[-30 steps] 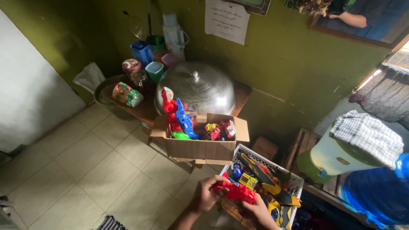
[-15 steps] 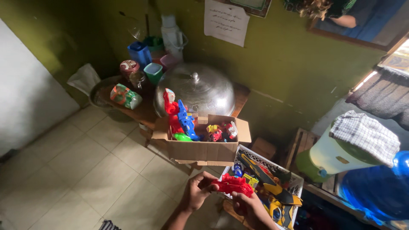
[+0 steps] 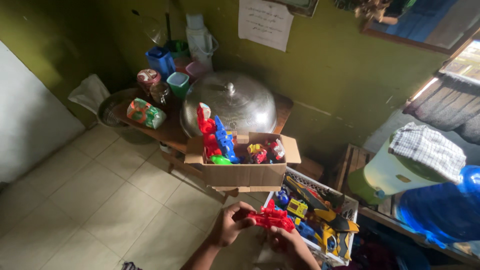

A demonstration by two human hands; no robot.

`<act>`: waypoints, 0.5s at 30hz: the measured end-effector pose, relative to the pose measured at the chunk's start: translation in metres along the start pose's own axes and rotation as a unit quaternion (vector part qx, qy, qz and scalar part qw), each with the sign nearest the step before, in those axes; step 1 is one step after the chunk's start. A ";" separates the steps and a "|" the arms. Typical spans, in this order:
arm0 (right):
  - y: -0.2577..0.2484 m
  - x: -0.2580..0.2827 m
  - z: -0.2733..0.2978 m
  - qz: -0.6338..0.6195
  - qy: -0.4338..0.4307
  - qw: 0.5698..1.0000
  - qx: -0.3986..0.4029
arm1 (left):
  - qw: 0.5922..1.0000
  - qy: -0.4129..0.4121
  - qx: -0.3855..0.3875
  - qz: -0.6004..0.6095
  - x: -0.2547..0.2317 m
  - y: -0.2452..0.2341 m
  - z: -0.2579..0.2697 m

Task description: The person sorts various plastic toys from a blue basket and a white crate into a cardboard box. They pick up individual items, briefly inspect them, and place them into the box.

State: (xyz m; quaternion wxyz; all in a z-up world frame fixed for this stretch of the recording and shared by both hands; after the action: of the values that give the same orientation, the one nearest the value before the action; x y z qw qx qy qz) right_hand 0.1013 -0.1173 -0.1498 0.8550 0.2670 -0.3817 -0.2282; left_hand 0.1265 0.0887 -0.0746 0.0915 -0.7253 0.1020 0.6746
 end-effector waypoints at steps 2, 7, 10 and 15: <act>-0.004 -0.006 -0.007 -0.017 -0.017 1.000 0.003 | 1.000 0.017 0.002 -0.023 -0.003 -0.003 -0.003; -0.026 0.001 -0.053 0.093 -0.055 0.994 -0.019 | 0.978 0.046 0.013 -0.205 -0.010 -0.015 -0.024; -0.013 0.021 -0.072 0.233 -0.101 0.964 0.074 | 0.949 0.022 0.034 -0.311 -0.010 -0.023 -0.041; 0.046 0.086 -0.086 0.488 -0.335 0.788 0.170 | 0.945 0.006 -0.009 -0.327 -0.005 -0.052 -0.069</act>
State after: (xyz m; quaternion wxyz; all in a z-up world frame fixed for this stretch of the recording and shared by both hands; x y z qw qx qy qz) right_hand 0.2286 -0.1091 -0.1238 0.6116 0.0931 -0.7563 0.2127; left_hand 0.2065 0.1206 -0.0651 0.3001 -0.7235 -0.1458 0.6044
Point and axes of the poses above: each hand's wrist, its own z-axis away from the middle knuckle, its own y-axis out of the palm, x = y × z, the point moved 7 cm from there along -z, towards the middle knuckle, and after that the axes turned 12 degrees about -z, right-handed, at the moved point
